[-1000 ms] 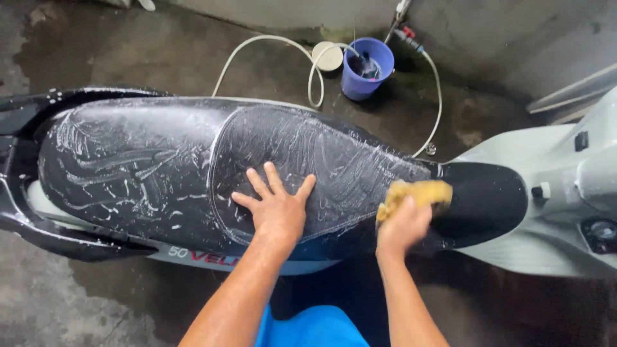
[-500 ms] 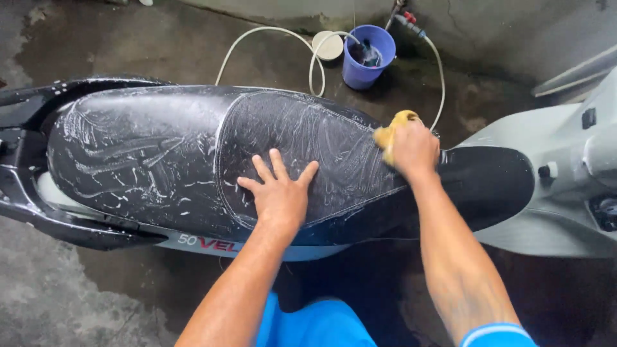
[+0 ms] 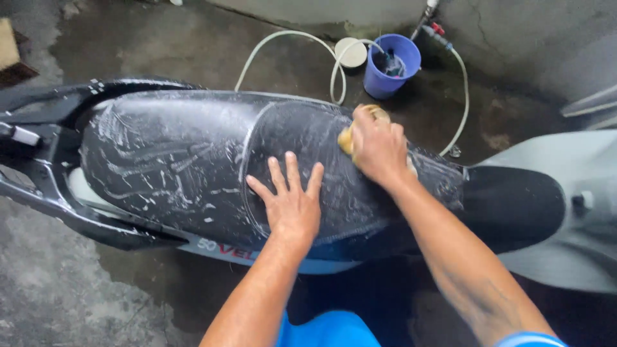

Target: The person scrubs the soapy seat of a motorcycle with a yellow sponge, moving from the rear to the front and covering the entire surface. The person uses their left hand to stabilize the seat while scrubbing with the right hand.

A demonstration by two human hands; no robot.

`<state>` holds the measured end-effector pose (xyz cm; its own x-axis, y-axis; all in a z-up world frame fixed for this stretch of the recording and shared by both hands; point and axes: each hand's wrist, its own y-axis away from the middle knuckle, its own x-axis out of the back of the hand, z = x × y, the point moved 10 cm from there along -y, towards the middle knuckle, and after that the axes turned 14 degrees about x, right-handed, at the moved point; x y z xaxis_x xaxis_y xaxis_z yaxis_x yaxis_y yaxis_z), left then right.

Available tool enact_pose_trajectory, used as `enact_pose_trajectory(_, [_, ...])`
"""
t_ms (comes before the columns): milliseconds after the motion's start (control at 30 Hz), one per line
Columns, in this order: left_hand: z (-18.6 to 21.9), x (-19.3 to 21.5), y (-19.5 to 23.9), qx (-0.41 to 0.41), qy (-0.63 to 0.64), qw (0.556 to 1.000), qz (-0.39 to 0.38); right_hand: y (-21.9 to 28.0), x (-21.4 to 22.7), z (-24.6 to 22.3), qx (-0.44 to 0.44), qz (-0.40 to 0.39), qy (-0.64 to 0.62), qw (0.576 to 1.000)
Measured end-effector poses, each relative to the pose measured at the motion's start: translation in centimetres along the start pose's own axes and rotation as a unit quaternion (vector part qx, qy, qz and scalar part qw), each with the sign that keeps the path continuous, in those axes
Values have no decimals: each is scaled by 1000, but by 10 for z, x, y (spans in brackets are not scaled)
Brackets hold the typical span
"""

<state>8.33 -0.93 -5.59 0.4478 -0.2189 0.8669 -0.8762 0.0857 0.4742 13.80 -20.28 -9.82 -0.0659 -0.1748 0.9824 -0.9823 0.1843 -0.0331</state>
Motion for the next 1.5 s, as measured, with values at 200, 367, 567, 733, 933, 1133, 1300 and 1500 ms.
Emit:
enact_pose_trajectory(200, [-2,2,0,-14,-11,999,-42,-47,-43,24,-89,-95,-168,977])
enact_pose_trajectory(367, [-4,6,8,-21,7,995,-98,-2,25,-90,148,193,28,970])
enact_pose_trajectory(567, [-1,-5,-7,-23,12,998,-59,-81,-51,-41,30,-144,-57,988])
enact_pose_trajectory(733, [1,-8,-13,-28,21,997,-62,-48,16,-117,172,128,-11,977])
enact_pose_trajectory(933, [-1,-9,-12,-38,50,996,-62,-98,-44,-91,5,-112,-155,982])
enact_pose_trajectory(1133, [-6,-4,-10,-36,50,996,-57,-38,31,-183,297,326,12,897])
enact_pose_trajectory(1300, [-3,-12,-6,-43,65,994,-82,-92,-25,-162,93,-77,-182,976])
enact_pose_trajectory(1500, [-2,-25,-8,-44,-38,996,-69,-56,29,-250,277,225,-25,934])
